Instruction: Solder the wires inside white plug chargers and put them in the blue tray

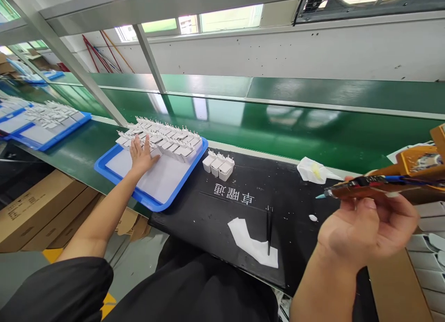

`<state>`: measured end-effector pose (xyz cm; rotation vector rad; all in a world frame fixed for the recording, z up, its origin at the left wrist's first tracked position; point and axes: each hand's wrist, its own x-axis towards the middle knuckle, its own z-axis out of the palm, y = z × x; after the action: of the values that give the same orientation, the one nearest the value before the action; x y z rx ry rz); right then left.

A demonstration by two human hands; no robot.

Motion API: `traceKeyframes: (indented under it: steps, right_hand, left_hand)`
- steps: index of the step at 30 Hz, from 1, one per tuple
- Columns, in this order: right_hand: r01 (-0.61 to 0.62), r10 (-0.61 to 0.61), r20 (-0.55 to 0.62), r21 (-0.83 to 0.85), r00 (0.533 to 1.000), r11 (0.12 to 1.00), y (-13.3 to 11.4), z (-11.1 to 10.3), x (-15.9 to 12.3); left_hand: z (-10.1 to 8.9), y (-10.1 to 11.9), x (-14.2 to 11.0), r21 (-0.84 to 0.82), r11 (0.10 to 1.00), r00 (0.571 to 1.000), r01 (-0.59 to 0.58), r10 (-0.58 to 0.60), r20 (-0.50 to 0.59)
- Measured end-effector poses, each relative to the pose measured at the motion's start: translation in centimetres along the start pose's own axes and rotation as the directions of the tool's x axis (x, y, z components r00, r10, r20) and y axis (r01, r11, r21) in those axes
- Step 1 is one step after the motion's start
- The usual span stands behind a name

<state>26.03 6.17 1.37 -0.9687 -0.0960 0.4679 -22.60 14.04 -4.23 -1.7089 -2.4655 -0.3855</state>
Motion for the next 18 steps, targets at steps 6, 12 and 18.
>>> traceKeyframes:
  steps: [6,12,18]
  right_hand:
    - [0.332,-0.349,0.349,0.110,0.869,0.937,1.0,-0.6,1.5]
    - [0.389,-0.392,0.377,0.087,0.840,0.917,1.7,-1.1,3.8]
    - [0.446,-0.403,0.491,0.033,0.772,0.894,1.6,-1.5,3.4]
  left_hand:
    - [-0.4,0.0,-0.4,-0.074,0.996,0.998,0.052,-0.053,-0.017]
    - [-1.7,2.3,-1.4,-0.176,0.955,0.925,-0.239,0.169,-0.339]
    - [-6.0,15.9,-7.2,-0.291,0.622,0.669,-0.727,0.544,-0.507]
